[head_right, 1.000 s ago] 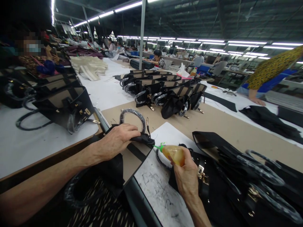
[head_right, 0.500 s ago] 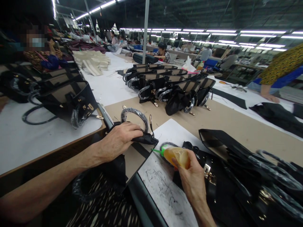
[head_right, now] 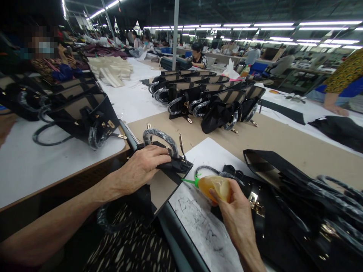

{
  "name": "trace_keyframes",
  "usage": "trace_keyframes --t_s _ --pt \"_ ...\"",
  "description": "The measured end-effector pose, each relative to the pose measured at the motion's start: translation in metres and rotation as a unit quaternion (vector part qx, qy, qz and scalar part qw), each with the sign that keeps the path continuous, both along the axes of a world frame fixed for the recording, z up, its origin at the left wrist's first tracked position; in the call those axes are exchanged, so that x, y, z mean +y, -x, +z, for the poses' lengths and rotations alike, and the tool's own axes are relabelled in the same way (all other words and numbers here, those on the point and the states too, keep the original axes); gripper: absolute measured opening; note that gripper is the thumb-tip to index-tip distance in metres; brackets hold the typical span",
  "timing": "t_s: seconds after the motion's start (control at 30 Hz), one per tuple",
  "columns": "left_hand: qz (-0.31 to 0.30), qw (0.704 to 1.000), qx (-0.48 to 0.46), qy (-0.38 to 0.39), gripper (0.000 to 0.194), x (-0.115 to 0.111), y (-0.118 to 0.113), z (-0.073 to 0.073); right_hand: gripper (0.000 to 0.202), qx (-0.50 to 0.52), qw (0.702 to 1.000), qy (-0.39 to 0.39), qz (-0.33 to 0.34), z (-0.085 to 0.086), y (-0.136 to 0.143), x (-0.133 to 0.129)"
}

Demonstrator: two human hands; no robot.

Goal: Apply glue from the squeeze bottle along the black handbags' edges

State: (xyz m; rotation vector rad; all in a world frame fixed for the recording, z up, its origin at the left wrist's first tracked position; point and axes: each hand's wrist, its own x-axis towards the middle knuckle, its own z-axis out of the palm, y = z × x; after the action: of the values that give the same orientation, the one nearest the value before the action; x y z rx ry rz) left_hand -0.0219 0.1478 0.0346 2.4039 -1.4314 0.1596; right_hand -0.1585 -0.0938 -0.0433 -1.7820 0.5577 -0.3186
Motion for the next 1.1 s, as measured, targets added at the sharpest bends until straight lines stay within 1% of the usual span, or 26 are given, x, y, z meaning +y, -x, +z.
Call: trace_keyframes --t_s 0.3,0.43,0.57,0.7,0.87,1.0,1.1 --pt "-0.001 1.000 -0.005 0.002 0.027 0.000 0.000 -0.004 0.049 -0.008 0.999 -0.035 0.008 -0.008 0.010 0.006" --pt "-0.002 1.000 -0.005 0.002 0.028 0.000 0.000 -0.006 0.052 0.001 0.999 -0.053 0.010 -0.011 0.014 0.006" --pt "0.004 1.000 0.001 -0.009 0.029 0.000 0.001 -0.005 0.053 0.015 0.998 -0.065 0.001 -0.013 0.016 0.007" --pt "0.001 1.000 -0.002 -0.003 0.030 0.001 0.001 -0.006 0.059 0.023 0.997 -0.073 -0.012 -0.015 0.017 0.011" --pt "-0.001 1.000 0.004 -0.004 0.031 0.002 0.002 -0.005 0.060 0.027 0.996 -0.081 -0.001 -0.013 0.020 0.018" --pt "0.001 1.000 0.008 -0.010 0.030 0.002 0.003 -0.004 0.060 0.034 0.997 -0.076 -0.004 -0.010 0.026 0.026" --pt "0.005 1.000 0.009 -0.019 0.029 0.001 0.003 -0.002 0.056 0.035 0.997 -0.074 -0.001 -0.010 0.031 0.031"
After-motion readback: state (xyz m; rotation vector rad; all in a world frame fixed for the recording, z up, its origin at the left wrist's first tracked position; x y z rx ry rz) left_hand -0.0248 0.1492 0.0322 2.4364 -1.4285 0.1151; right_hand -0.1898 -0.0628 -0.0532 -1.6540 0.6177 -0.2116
